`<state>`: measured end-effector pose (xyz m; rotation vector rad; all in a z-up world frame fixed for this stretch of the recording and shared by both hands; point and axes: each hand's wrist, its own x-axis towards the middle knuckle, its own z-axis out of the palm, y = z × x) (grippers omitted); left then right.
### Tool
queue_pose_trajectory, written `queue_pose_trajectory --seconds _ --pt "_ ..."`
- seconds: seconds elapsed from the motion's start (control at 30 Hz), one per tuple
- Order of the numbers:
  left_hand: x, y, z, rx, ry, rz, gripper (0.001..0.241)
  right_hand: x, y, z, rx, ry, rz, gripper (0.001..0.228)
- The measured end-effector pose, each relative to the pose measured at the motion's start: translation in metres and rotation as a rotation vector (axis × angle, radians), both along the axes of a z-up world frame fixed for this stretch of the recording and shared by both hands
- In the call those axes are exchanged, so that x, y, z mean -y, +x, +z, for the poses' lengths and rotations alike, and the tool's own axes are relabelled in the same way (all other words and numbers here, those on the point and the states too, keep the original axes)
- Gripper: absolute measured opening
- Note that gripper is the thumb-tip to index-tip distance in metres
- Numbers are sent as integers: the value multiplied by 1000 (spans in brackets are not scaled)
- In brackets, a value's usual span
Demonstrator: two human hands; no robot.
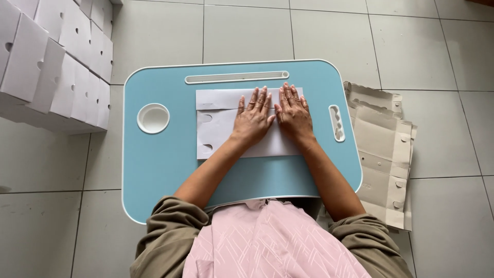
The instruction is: Folding flat cardboard sheets into boxes on a lap desk while sitting on the floor.
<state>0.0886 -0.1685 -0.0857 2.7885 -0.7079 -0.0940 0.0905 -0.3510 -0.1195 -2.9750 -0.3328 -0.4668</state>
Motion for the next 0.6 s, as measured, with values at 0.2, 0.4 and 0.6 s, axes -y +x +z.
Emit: queue_pose_trajectory --seconds 0.2,0.4,0.6 --pt "-80 4 -13 74 50 159 66 1 0 3 -62 5 1 59" --pt "-130 -6 -13 76 25 280 66 -32 -3 9 -47 -2 -24 56" --pt "-130 -4 -26 159 0 294 66 -135 -11 -11 53 -16 253 59"
